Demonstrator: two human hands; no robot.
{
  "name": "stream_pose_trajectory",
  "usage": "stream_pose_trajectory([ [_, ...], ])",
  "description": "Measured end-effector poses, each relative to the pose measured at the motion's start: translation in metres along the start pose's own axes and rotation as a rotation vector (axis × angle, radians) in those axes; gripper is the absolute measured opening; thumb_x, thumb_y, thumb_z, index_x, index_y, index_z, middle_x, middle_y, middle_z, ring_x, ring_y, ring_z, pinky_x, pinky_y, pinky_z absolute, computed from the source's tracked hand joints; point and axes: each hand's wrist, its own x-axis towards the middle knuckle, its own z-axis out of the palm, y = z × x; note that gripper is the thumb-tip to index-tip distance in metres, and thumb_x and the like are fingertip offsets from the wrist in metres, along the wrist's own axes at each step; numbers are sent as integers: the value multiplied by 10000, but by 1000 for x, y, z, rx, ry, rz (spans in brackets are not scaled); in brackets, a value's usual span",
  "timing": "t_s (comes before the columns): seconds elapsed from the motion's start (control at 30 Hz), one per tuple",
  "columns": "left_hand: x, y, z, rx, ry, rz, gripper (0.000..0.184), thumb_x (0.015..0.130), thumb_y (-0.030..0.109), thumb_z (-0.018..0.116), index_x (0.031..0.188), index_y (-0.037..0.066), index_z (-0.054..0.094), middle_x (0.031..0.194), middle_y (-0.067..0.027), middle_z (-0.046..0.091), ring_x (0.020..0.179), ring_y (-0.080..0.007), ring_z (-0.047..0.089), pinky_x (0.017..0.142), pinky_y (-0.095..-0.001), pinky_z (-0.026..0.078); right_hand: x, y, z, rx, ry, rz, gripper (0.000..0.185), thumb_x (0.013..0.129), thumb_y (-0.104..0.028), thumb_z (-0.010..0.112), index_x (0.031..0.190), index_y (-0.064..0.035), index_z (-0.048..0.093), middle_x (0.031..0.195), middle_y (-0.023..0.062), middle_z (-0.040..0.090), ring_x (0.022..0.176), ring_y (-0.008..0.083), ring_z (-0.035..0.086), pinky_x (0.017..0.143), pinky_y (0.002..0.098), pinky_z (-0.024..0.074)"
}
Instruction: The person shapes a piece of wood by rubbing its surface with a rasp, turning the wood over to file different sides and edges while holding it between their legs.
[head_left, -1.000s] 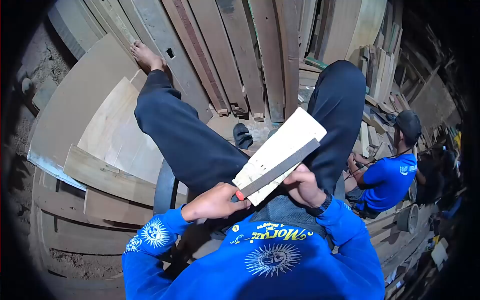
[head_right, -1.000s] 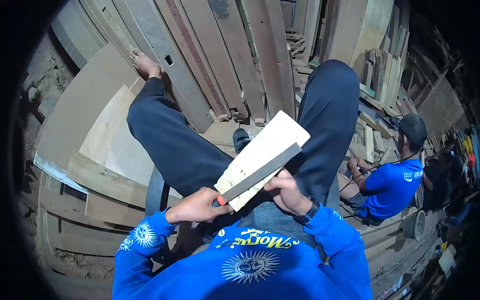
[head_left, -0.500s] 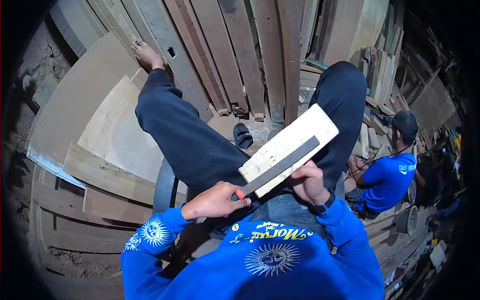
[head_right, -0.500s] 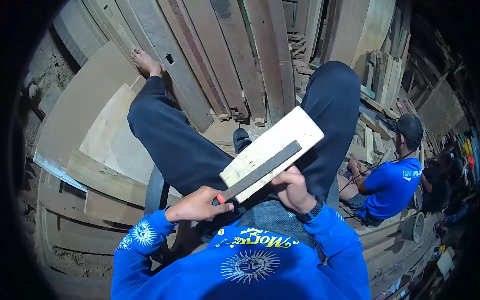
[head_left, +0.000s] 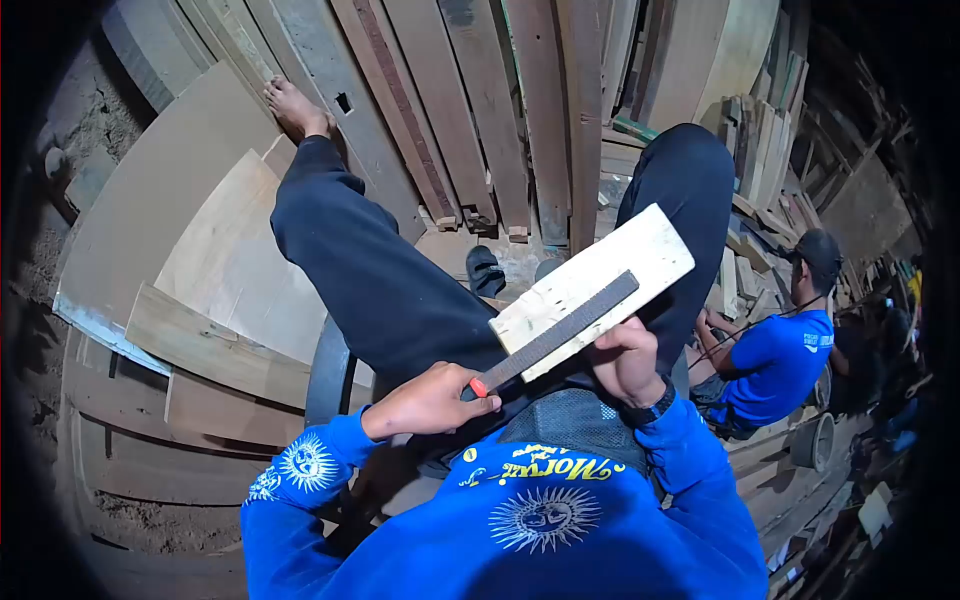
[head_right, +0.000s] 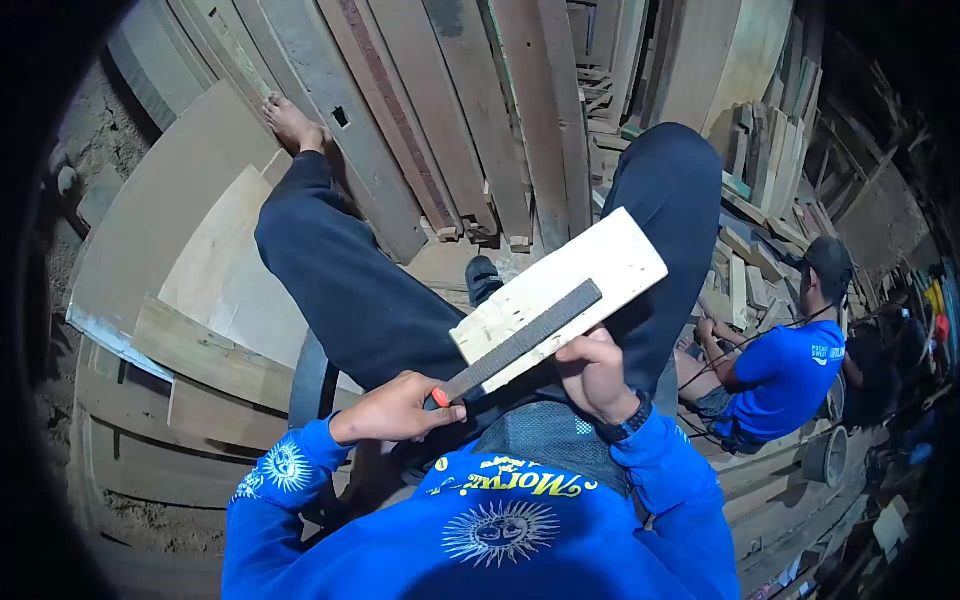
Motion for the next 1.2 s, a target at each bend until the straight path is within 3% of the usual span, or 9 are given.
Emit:
stream_pose_trajectory([
  [0.17, 2, -7, 2, 33, -4, 114, 319, 939, 298, 666, 899, -18, 647, 549, -55, 562, 457, -111, 556, 467, -295, 449, -6, 17, 5, -108, -3, 205, 562, 653, 21, 510, 1212, 61, 549, 1160, 139, 636, 1096, 241, 597, 997, 316, 419],
  [0.3, 1, -4, 1, 8, 6, 61, 359, 941, 325, 665, 849, -20, 625, 543, -53, 561, 461, -116, 567, 467, -299, 453, -2, 1, 2, -93, 29, 91, 535, 662, 12, 494, 1190, 68, 564, 1125, 143, 658, 1069, 245, 613, 988, 329, 435],
  [0.4, 0, -4, 0, 38, 22, 40, 356, 945, 325, 660, 863, -20, 630, 544, -49, 561, 462, -111, 567, 463, -297, 454, 3, -13, 1, -39, 60, -61, 591, 642, -4, 454, 1220, 95, 530, 1191, 185, 630, 1154, 310, 581, 1074, 405, 384],
  [0.5, 2, -6, 0, 39, 26, 53, 343, 945, 295, 641, 890, -43, 657, 558, -111, 585, 462, -165, 590, 520, -333, 481, 2, -6, -6, -19, 40, -66, 591, 642, -1, 459, 1222, 93, 527, 1198, 182, 626, 1161, 309, 574, 1071, 404, 385],
  [0.57, 2, -6, 1, 41, 7, 34, 346, 950, 317, 653, 874, -19, 634, 546, -43, 560, 460, -105, 560, 467, -292, 457, -2, 5, -6, -53, 19, 18, 593, 645, 7, 485, 1231, 85, 530, 1192, 174, 629, 1156, 298, 577, 1067, 392, 382],
  [0.73, 2, -9, 4, 21, 30, 210, 338, 947, 309, 657, 891, -23, 640, 552, -49, 560, 461, -106, 552, 476, -294, 460, -7, 23, 4, -133, 26, 173, 586, 641, 11, 499, 1221, 76, 543, 1164, 160, 646, 1102, 286, 607, 1023, 360, 420],
  [0.83, 3, -8, 1, 126, 12, 77, 329, 942, 304, 663, 909, -23, 649, 564, -52, 568, 462, -110, 558, 477, -297, 462, -3, 10, 0, -117, -3, 104, 556, 644, 11, 483, 1191, 75, 561, 1125, 155, 663, 1066, 283, 626, 1001, 358, 443],
  [1.0, 4, -10, 1, 29, 2, 52, 312, 941, 293, 666, 943, -19, 657, 582, -44, 578, 464, -113, 568, 474, -303, 462, 2, -10, -5, -35, 53, -106, 533, 657, -8, 476, 1175, 95, 553, 1134, 173, 647, 1110, 292, 598, 1042, 380, 402],
  [1.2, 5, -7, 1, 94, -33, 23, 322, 949, 293, 652, 975, -28, 661, 600, -56, 589, 467, -120, 568, 480, -302, 465, -5, 12, 3, -38, 15, 66, 545, 657, 37, 491, 1198, 64, 549, 1146, 141, 634, 1106, 249, 590, 1004, 343, 418],
])
